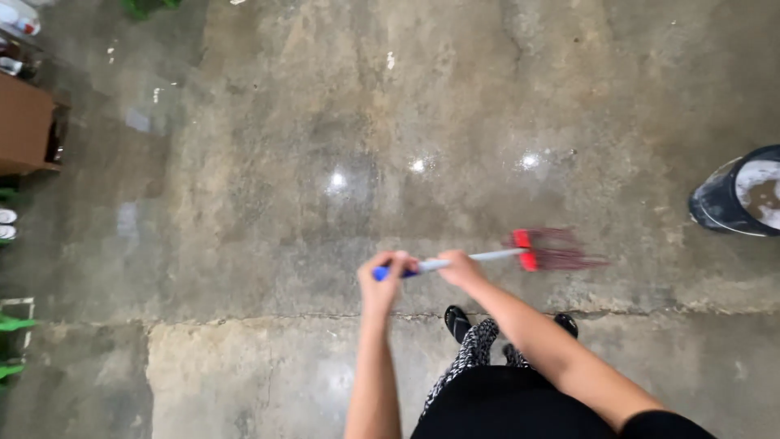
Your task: The person mops a concrete floor using a red-headed mop. The person repeatedly dunks the mop into a black bucket of soapy water, wrings the mop head by hand, and then pushes the mop across various sections of the floor.
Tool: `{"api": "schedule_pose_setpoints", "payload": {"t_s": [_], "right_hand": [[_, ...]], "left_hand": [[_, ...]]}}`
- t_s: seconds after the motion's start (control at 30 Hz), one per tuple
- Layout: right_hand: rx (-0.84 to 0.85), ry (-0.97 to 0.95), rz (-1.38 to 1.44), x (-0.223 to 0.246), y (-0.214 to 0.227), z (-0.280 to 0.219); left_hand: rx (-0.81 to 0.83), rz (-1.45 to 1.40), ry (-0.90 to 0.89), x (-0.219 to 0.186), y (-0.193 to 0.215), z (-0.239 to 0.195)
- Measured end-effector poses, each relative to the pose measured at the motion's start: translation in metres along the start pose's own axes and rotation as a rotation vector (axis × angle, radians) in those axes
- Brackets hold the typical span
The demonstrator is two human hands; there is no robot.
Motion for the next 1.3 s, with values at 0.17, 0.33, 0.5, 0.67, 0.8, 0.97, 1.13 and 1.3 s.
{"api": "schedule_pose_setpoints", "payload": {"t_s": [0.17, 0.33, 0.5, 0.67, 0.8, 0.97, 1.13, 1.3], "right_hand": [[-0.021, 0.026, -0.030, 0.006, -0.010, -0.002], [-0.263, 0.041, 0.119, -0.031, 0.080, -0.040], [-0.189, -0.327, -0.427, -0.069, 0.133, -0.063], [-0.178, -0.038, -0.152, -0.025, 0.050, -0.039], [-0.043, -0.085, 0.055, 0.048, -0.041, -0.010], [-0.095, -0.002, -0.043, 0.088, -0.056, -0.003], [-0.247, -0.011, 0.180, 0.003, 0.021, -0.032], [-0.187, -0.246, -0.277, -0.067, 0.090, -0.067]], "left_hand": [[0.179, 0.044, -0.100, -0.018, 0.017, 0.013], [0.254, -0.169, -0.024, 0.059, -0.081, 0.025], [0.358, -0.227, 0.014, 0.118, -0.145, 0.002], [0.189, -0.032, 0.080, 0.081, -0.047, -0.007], [0.029, 0.140, 0.014, 0.014, 0.065, -0.010], [-0.009, 0.002, -0.007, -0.004, 0.096, 0.004], [0.138, -0.002, 0.031, 0.068, -0.001, 0.008], [0.272, -0.180, 0.025, 0.130, -0.112, -0.018]]}}
Point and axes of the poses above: each hand's wrist, its own z-axis towards the middle knuckle, its own y-axis out of the back of the hand, x = y × z, the point moved 4 cm from there along z, towards the middle knuckle, and after that the axes turned 13 degrees about z, right-handed, at the moved point
